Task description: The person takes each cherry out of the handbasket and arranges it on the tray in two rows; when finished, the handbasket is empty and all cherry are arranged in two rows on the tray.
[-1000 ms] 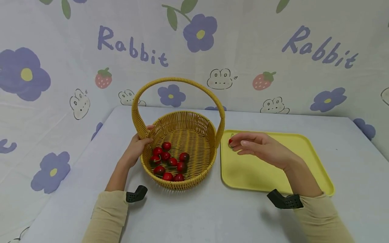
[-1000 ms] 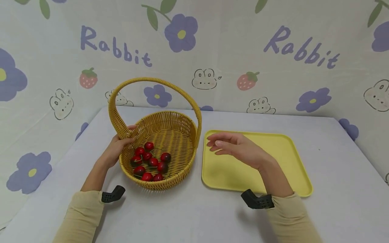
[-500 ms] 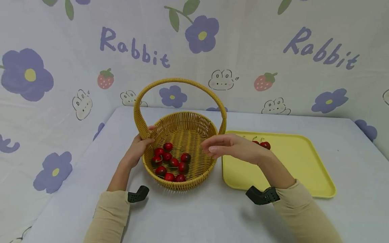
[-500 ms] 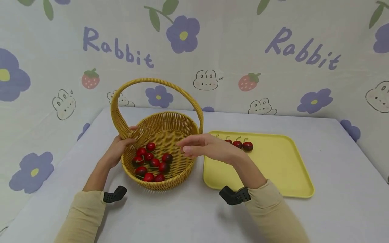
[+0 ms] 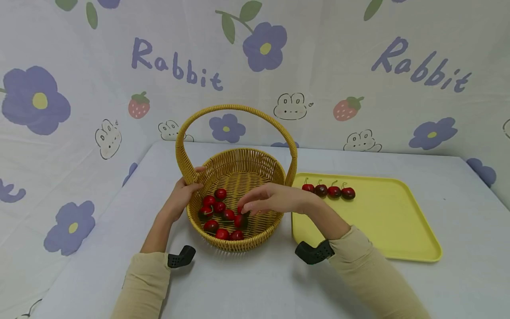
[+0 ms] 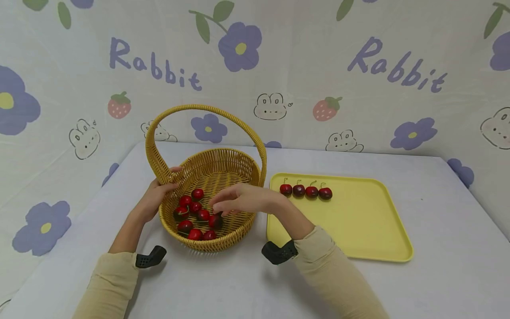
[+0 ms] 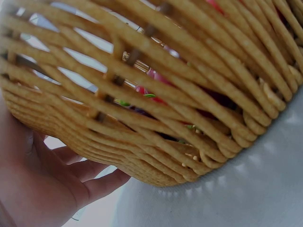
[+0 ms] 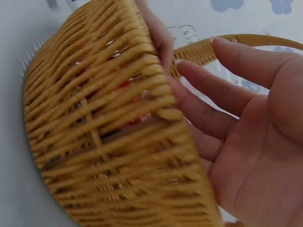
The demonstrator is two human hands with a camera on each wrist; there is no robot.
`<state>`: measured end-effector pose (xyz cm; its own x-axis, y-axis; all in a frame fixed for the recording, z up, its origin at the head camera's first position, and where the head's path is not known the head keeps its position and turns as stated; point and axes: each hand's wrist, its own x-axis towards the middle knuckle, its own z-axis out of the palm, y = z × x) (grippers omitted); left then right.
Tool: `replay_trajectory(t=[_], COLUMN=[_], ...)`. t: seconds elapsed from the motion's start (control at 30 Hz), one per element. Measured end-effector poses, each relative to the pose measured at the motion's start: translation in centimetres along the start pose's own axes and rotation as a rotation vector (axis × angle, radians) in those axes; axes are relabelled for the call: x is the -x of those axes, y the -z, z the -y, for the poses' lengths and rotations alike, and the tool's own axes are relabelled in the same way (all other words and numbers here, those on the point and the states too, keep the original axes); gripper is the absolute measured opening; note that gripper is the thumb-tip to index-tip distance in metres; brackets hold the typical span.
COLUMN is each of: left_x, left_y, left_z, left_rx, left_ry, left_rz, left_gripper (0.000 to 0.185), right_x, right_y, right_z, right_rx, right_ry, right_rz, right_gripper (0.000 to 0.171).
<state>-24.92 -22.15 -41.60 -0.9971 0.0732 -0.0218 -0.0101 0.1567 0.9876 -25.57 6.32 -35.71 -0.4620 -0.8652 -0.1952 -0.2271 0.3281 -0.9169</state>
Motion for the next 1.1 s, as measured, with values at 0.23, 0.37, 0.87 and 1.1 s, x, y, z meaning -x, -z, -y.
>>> replay_trajectory(t=[0.23,0.37,0.87,1.1], left_x=[-0.1,-0.1,-0.2,-0.3], left_y=[-0.1,-0.1,-0.1,-0.1], left_z=[0.2,0.2,0.2,0.0], left_rx=[-0.005,-0.004,-0.003,-0.001], left_ry=[0.002,0.005,0.014,0.016], left_rz=[-0.003,-0.006,-0.011,-0.014], left_gripper=[0.048,0.048,0.048,0.048], right_x=[-1.7,-2.5,-3.5,-4.0], right_y=[-1.0,-1.7,-2.9,-3.1], right_z=[0.2,0.3,1.0,0.9], right_rx=[0.187,0.29,0.469,0.493], right_ry=[-0.094,-0.142,-0.159,-0.154], right_rz=[0.022,0.043,0.2,0.212], right_gripper=[0.033,0.032,0.026,0.016])
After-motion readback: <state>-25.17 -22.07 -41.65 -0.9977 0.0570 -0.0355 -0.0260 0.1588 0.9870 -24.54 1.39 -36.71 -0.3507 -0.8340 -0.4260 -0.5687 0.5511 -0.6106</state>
